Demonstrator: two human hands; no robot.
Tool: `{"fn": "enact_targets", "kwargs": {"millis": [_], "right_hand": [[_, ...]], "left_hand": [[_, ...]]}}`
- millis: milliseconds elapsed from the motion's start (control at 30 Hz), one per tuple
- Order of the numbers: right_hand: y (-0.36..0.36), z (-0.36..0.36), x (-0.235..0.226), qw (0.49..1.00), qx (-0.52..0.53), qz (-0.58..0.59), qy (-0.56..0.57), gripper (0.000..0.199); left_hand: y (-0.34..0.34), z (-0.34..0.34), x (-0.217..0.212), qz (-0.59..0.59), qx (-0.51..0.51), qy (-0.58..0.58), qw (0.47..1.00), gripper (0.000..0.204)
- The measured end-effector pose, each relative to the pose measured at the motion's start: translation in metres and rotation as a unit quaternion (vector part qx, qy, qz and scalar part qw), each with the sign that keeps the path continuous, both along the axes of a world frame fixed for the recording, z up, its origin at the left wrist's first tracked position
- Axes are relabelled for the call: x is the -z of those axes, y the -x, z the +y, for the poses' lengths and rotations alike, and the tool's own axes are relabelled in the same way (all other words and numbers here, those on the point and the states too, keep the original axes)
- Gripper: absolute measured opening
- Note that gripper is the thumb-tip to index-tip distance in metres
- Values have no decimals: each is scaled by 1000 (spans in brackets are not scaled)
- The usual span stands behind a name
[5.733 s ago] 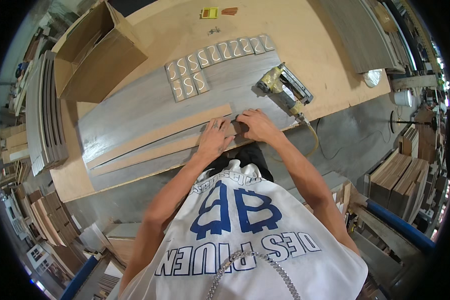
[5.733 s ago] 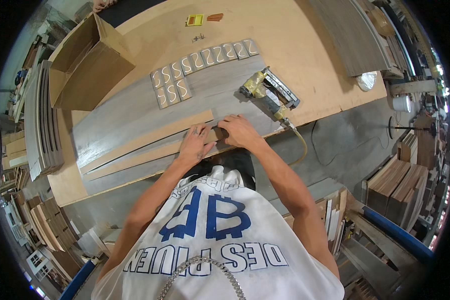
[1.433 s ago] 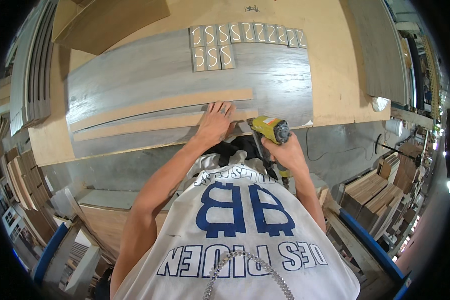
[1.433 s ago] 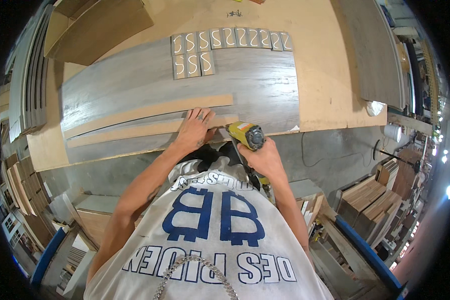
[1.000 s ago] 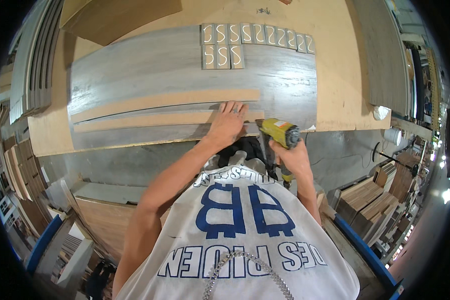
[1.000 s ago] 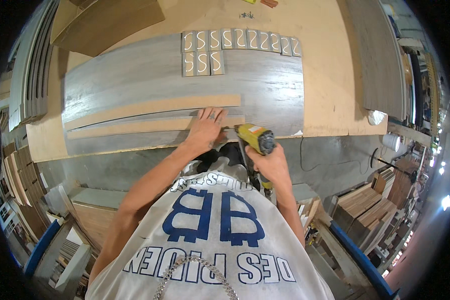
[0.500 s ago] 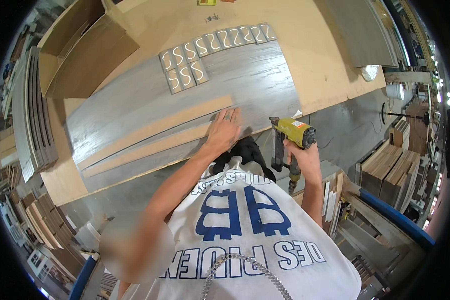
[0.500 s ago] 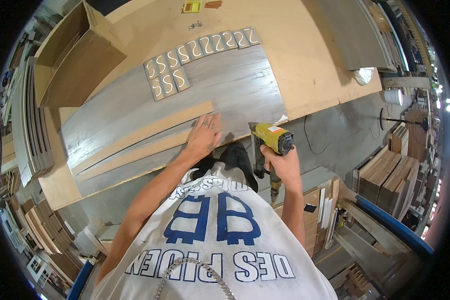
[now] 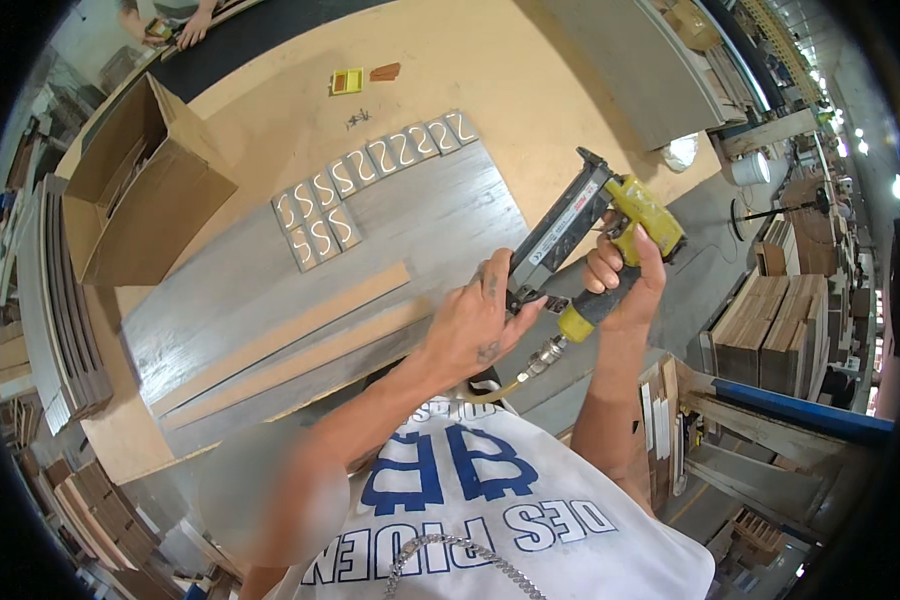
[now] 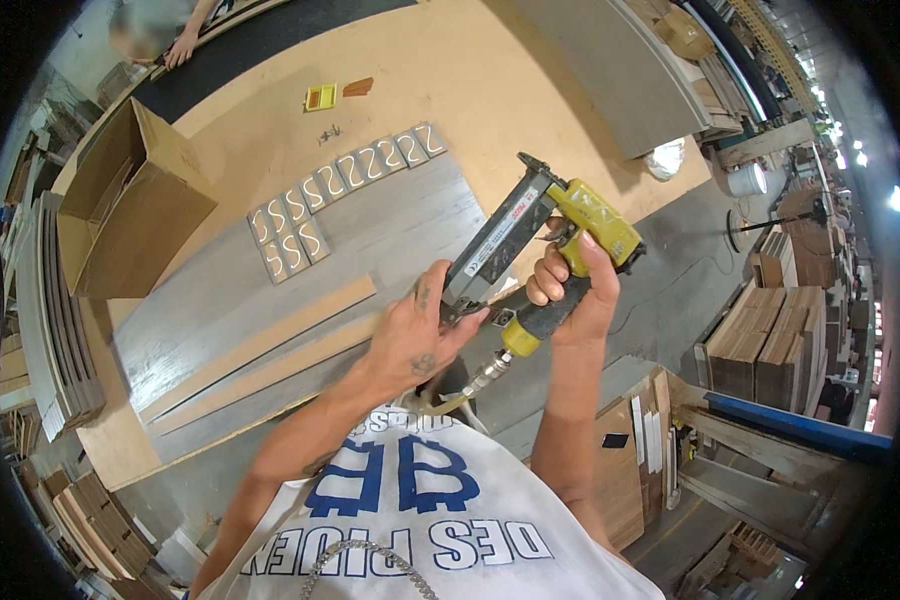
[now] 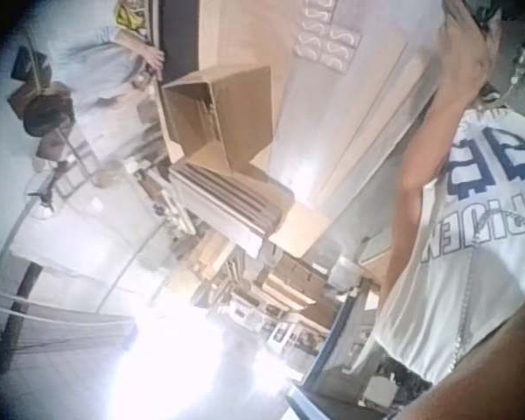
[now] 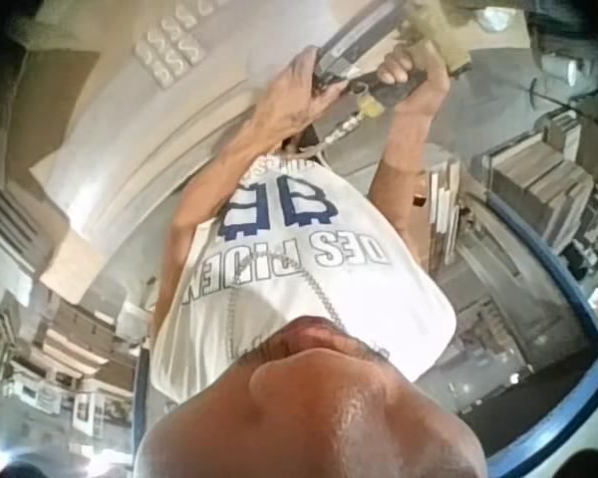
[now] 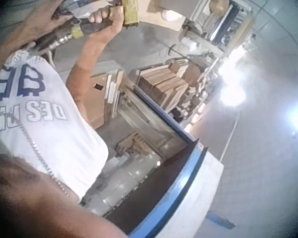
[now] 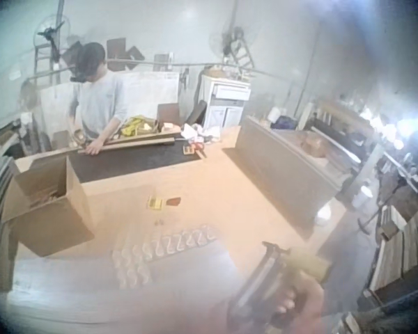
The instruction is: Nailing thin wooden strips onto a larger board using a pneumatic nail gun and organizing finished parts.
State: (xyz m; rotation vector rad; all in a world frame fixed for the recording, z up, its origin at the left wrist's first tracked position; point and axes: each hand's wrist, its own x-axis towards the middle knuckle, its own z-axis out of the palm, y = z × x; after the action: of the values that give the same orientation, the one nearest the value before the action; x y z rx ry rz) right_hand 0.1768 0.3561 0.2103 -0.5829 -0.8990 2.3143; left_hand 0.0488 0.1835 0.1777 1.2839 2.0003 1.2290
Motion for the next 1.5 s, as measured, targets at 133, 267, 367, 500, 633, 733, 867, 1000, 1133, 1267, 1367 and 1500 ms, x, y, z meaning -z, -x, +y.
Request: {"fn": "enact_targets", "kwargs": {"millis": [133, 267, 367, 500, 633, 733, 867, 1000, 1133, 1267, 1367, 1500], "right_hand": [[3, 4, 32, 990, 22, 69, 119, 40], [-5, 31, 65, 973, 31, 165, 155, 44], [-16, 51, 91, 959, -3, 208, 193, 49], [-30, 73, 107, 957, -16, 243, 156, 56], [-36, 95, 132, 952, -38, 255, 163, 63], [-26, 103, 128, 946, -19, 265, 185, 73], [-17, 113, 135, 943, -10, 264, 203, 72], [-2, 121, 142, 938, -6, 263, 225, 68], [9, 122, 139, 936, -23, 257, 239, 63], [17, 115, 131, 941, -40, 241, 233, 61], [26, 102, 122, 946, -71, 236, 211, 56], [47, 72, 98, 949, -81, 223, 206, 57]], "left_hand": [[11, -9, -4, 92, 3, -1, 996, 59], [18, -55, 5, 144, 40, 45, 988, 65], [49, -67, -9, 86, 162, 52, 982, 61], [154, 11, 19, 33, -91, 177, 979, 35], [328, 120, 126, 266, -137, 4, 954, 24], [384, 182, 157, 369, -100, 55, 922, 22], [405, 235, 176, 364, -60, 205, 907, 18], [417, 249, 195, 342, -84, 216, 910, 15], [421, 246, 200, 266, -86, 169, 945, 14], [411, 236, 181, 155, -166, 81, 970, 16], [410, 224, 163, -251, -240, -1, 938, 18], [411, 195, 162, -174, -325, 64, 927, 16]]}}
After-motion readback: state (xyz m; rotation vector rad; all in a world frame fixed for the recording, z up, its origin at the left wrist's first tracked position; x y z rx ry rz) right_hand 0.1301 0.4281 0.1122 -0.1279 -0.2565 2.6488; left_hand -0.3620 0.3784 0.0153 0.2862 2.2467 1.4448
